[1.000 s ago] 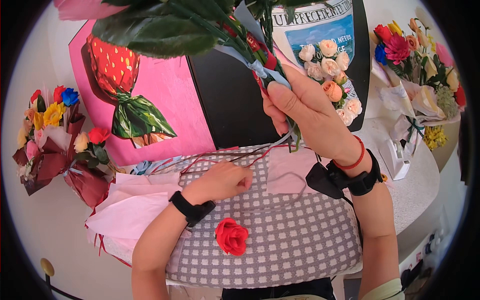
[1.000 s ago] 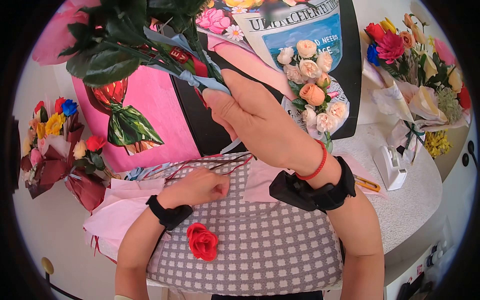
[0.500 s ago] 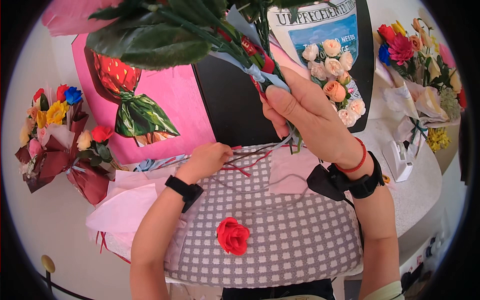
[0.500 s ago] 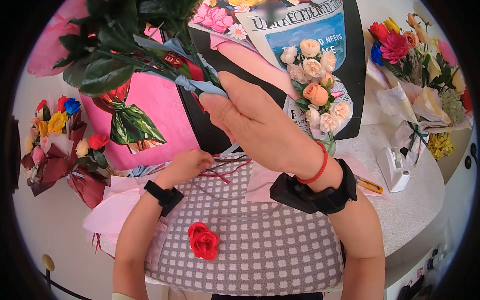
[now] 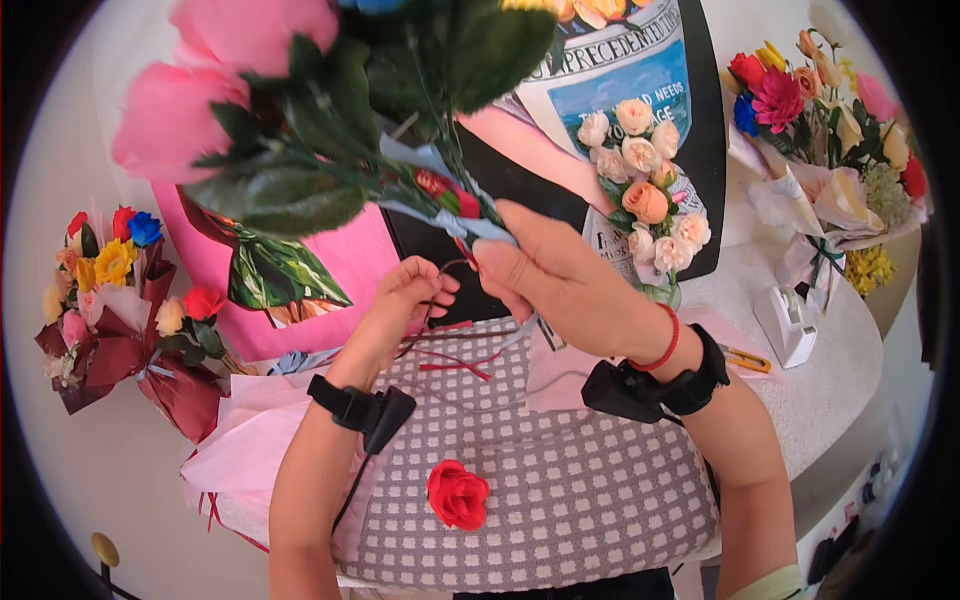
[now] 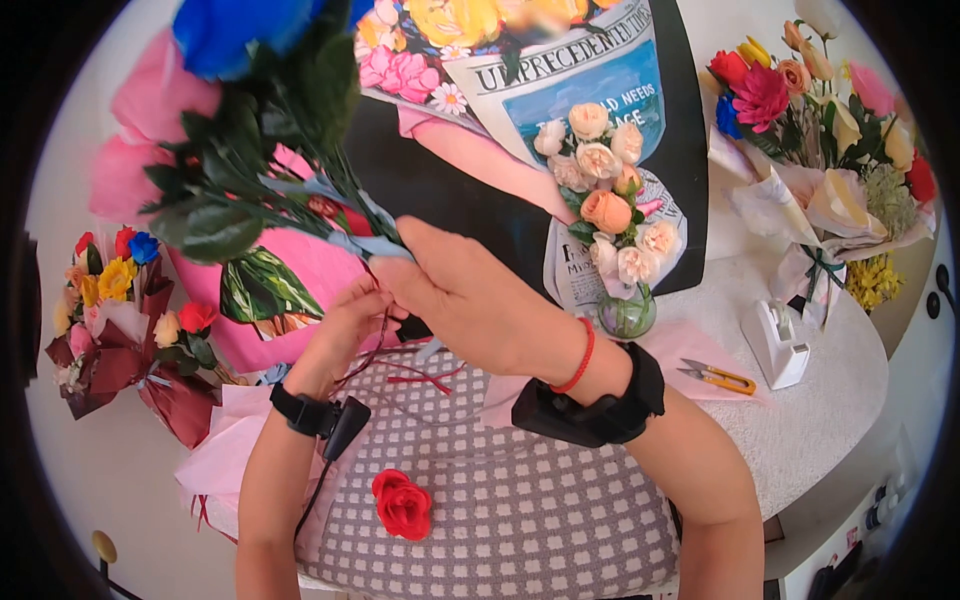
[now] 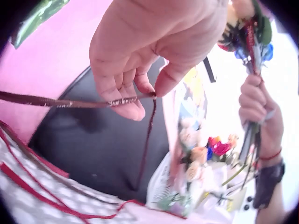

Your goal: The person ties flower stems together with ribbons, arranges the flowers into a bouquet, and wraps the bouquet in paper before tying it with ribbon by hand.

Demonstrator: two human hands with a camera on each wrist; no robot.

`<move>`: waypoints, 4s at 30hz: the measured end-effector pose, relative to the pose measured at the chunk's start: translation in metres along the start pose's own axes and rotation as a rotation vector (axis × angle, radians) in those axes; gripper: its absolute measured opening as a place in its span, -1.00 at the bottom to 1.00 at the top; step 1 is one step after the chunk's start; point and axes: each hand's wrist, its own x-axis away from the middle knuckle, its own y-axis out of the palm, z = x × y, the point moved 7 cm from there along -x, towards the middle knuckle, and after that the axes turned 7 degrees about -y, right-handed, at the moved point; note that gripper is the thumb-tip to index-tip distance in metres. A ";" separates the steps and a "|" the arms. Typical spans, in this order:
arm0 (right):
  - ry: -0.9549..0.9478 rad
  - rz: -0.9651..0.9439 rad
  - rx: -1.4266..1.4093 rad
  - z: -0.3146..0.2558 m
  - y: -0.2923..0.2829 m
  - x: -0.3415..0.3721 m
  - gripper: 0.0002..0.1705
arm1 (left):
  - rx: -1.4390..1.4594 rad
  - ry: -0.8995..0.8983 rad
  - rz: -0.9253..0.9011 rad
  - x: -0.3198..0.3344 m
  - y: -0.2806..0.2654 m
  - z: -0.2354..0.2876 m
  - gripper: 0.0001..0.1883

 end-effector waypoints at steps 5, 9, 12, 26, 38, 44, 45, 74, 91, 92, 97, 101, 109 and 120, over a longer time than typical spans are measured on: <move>0.134 -0.076 -0.149 0.021 0.014 0.001 -0.78 | 0.147 0.235 -0.088 0.032 0.027 0.063 -0.75; 0.207 -0.121 -0.339 0.042 0.022 0.004 -0.75 | 0.169 0.250 -0.169 0.034 0.034 0.067 -0.68; 0.227 -0.134 -0.422 0.046 0.024 0.005 -0.73 | 0.259 0.348 -0.254 0.043 0.041 0.069 -0.63; 0.243 -0.147 -0.572 0.051 0.032 0.006 -0.70 | -0.199 0.401 -0.153 0.044 0.030 0.068 -0.80; 0.124 0.008 -0.602 0.039 0.027 0.002 -0.47 | 0.000 0.307 -0.198 0.042 0.025 0.064 -0.82; 0.088 0.013 -0.349 0.039 0.029 0.005 -0.49 | 0.202 0.213 -0.088 0.048 0.020 0.065 -0.84; 0.043 0.042 -0.274 0.038 0.028 0.005 -0.48 | 0.243 0.156 -0.108 0.049 0.020 0.063 -0.83; -0.201 0.148 0.181 0.026 0.014 0.005 -0.26 | -0.408 0.421 0.193 0.065 0.021 0.080 -0.76; -0.284 0.029 0.794 0.028 0.026 0.012 -0.23 | -1.020 0.924 0.495 0.106 0.058 0.120 -0.95; -0.307 -0.007 0.843 0.027 0.029 0.013 -0.21 | -1.124 0.976 0.551 0.107 0.060 0.119 -0.94; -0.293 -0.127 1.034 0.034 0.037 0.017 -0.28 | -1.438 0.721 0.619 0.094 0.058 0.110 -0.90; -0.320 -0.278 1.150 0.043 0.046 0.022 -0.40 | -1.605 0.682 0.650 0.082 0.051 0.113 -0.88; -0.354 -0.422 1.131 0.049 0.050 0.029 -0.43 | -1.464 0.436 0.107 0.050 0.036 0.124 -0.91; -0.540 -0.424 1.005 0.008 0.040 0.020 -0.50 | -1.281 -0.036 -0.188 0.075 -0.018 0.169 -0.94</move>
